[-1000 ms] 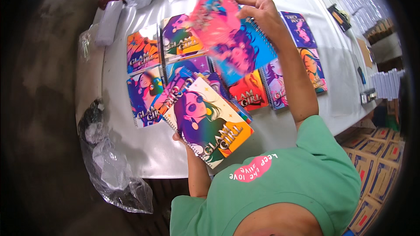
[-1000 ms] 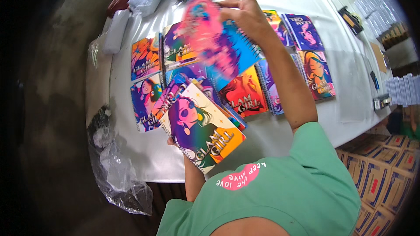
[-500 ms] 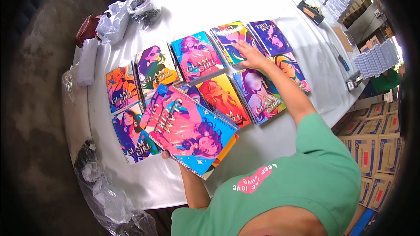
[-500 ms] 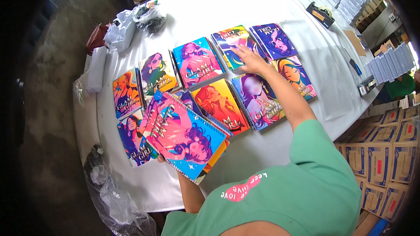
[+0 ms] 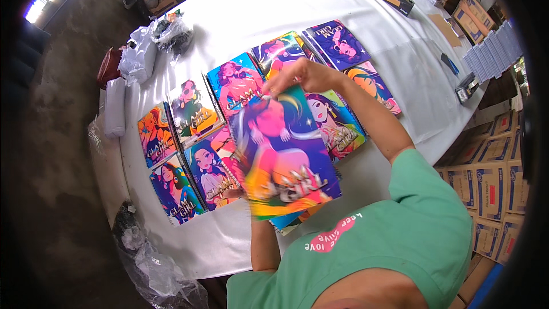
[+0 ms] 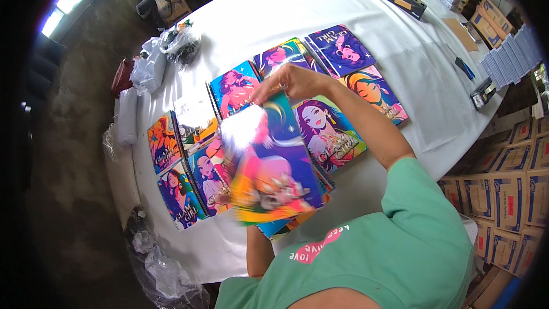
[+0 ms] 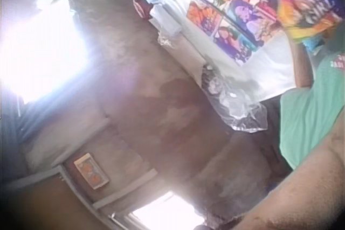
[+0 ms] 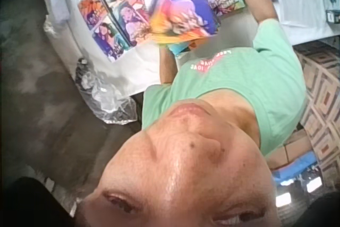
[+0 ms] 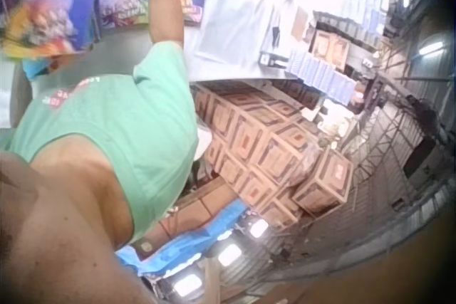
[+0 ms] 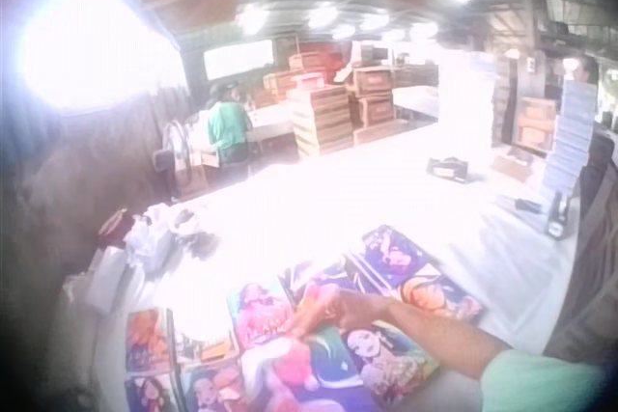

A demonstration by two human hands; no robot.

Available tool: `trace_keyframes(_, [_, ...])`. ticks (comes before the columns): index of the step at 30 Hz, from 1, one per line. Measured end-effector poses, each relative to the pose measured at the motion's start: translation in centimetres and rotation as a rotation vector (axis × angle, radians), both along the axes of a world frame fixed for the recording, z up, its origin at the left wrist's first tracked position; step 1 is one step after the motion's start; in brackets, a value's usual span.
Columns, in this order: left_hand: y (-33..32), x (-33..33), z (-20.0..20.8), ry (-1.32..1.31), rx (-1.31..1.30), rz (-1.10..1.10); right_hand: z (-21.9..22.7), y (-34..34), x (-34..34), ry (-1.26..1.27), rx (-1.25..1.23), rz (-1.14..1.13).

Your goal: The person organizes stacks of notebooks with colorful covers and places them into clear plastic sleeves, sealing the sleeves with tape.

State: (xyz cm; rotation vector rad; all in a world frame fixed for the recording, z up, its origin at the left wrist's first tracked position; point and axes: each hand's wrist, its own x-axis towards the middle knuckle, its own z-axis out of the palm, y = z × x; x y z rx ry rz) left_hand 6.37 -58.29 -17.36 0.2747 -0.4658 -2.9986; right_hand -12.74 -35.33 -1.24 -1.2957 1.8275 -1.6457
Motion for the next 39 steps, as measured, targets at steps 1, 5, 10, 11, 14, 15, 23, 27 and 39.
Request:
trace_keyframes(1, [0.9,0.2,0.1,-0.003,-0.006,-0.007,-0.8,1.5,-1.4,0.114,0.091,-0.190])
trace_keyframes(5, [6.0,0.8,0.6,0.000,-0.003,-0.041,-9.8,15.9,-10.2,0.353,0.689,-1.202])
trace_keyframes(10, [11.0,4.0,0.8,-0.025,-0.064,0.075,-10.0,23.1,-11.2,-0.105,1.164,-1.232])
trace_keyframes(11, [12.4,4.1,1.4,-0.014,-0.078,0.077,-10.7,25.7,-13.0,0.187,1.124,-1.211])
trace_keyframes(14, [17.0,4.1,1.6,-0.022,-0.117,0.147,-3.2,26.1,-12.1,0.137,0.518,-1.042])
trace_keyframes(15, [18.8,3.7,1.9,-0.022,-0.126,0.161,0.3,25.3,-9.2,0.077,0.403,-1.008])
trace_keyframes(23, [33.2,2.2,5.2,-0.011,-0.138,0.026,2.2,30.8,9.1,-0.323,0.030,-0.614])
trace_keyframes(27, [37.8,3.2,5.5,-0.032,-0.136,-0.087,3.2,37.1,16.2,0.163,0.642,-0.722])
trace_keyframes(39, [50.9,-1.0,10.0,-0.023,-0.423,-0.298,0.3,52.6,18.3,1.055,0.249,-0.619])
